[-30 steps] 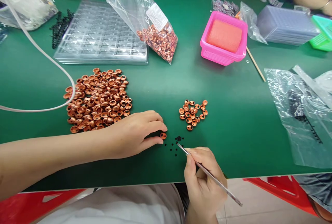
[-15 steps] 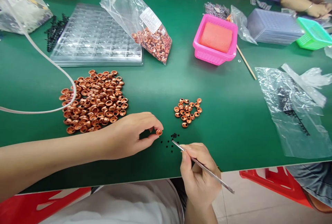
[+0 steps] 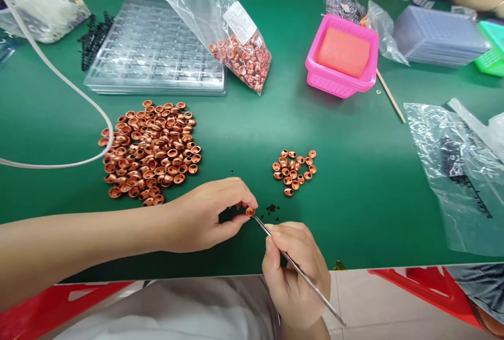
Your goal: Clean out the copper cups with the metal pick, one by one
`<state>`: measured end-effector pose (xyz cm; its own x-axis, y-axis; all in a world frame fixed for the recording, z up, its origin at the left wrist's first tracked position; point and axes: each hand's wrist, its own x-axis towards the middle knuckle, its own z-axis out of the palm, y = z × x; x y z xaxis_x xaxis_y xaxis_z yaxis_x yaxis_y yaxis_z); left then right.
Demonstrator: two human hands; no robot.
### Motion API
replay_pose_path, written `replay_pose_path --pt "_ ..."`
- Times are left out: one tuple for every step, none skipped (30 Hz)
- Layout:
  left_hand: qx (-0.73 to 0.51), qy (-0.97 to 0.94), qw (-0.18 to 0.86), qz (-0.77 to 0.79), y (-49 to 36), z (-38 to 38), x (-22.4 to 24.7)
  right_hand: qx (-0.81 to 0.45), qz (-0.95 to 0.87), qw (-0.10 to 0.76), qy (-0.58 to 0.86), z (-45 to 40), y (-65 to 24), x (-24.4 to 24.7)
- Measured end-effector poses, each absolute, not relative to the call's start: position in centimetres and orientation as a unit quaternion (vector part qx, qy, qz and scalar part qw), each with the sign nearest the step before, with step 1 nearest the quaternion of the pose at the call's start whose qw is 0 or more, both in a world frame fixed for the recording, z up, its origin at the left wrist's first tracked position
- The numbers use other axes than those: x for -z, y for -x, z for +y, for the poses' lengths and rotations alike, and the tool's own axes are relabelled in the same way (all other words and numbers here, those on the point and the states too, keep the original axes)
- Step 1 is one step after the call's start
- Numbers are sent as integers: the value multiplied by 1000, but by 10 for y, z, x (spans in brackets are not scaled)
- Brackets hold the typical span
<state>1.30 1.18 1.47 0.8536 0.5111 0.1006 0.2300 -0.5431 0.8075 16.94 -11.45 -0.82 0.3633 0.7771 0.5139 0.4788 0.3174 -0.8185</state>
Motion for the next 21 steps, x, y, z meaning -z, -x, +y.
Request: replay_pose_path --pt "-168 -863 427 210 -13 13 -14 -124 -556 589 573 -115 -170 8" --pt "-170 -864 426 206 -13 13 -13 -123 -561 581 576 -115 -170 9" --pt "-172 -865 425 202 -13 13 -12 -120 -565 576 579 -115 -170 9" --pt "-173 -867 424 199 -12 13 -12 -117 -568 571 582 -115 -170 9" --pt "-174 -868 421 197 -12 13 -11 -113 -571 567 583 -115 -170 10" --pt "-176 -870 418 194 -12 13 -11 -109 -573 564 585 -115 -170 10" --pt "-176 -872 415 192 -12 13 -11 -106 -576 560 586 -115 -169 10" --pt "-178 -874 410 190 -13 13 -11 -105 -580 555 587 -115 -169 10" --pt "-180 -876 406 188 -13 13 -11 -105 -582 552 588 -115 -168 10" --pt "-182 -877 403 187 -13 12 -11 -106 -581 550 590 -115 -168 9" --pt "-184 -878 400 186 -14 12 -11 -109 -580 549 593 -116 -167 9" --pt "-186 -879 397 187 -14 12 -11 -111 -579 548 593 -116 -167 9" --pt "-188 -879 395 187 -14 13 -11 -112 -579 549 592 -116 -167 8" --pt "-190 -880 393 186 -15 13 -11 -112 -579 551 590 -116 -166 8" --pt "-190 -881 391 186 -15 13 -11 -110 -581 552 587 -115 -166 8" --pt "-190 -882 390 185 -15 13 -11 -109 -583 553 585 -115 -165 8" --pt "-191 -883 389 184 -15 13 -10 -107 -584 554 584 -115 -165 8" --pt "-190 -883 389 183 -15 13 -10 -104 -584 554 584 -115 -164 7" --pt "-190 -883 389 183 -15 13 -10 -102 -583 554 585 -115 -164 7" --pt "-191 -883 389 183 -15 13 -9 -100 -584 554 585 -115 -164 7" --pt "-192 -882 389 183 -15 13 -9 -98 -584 555 584 -115 -164 7"
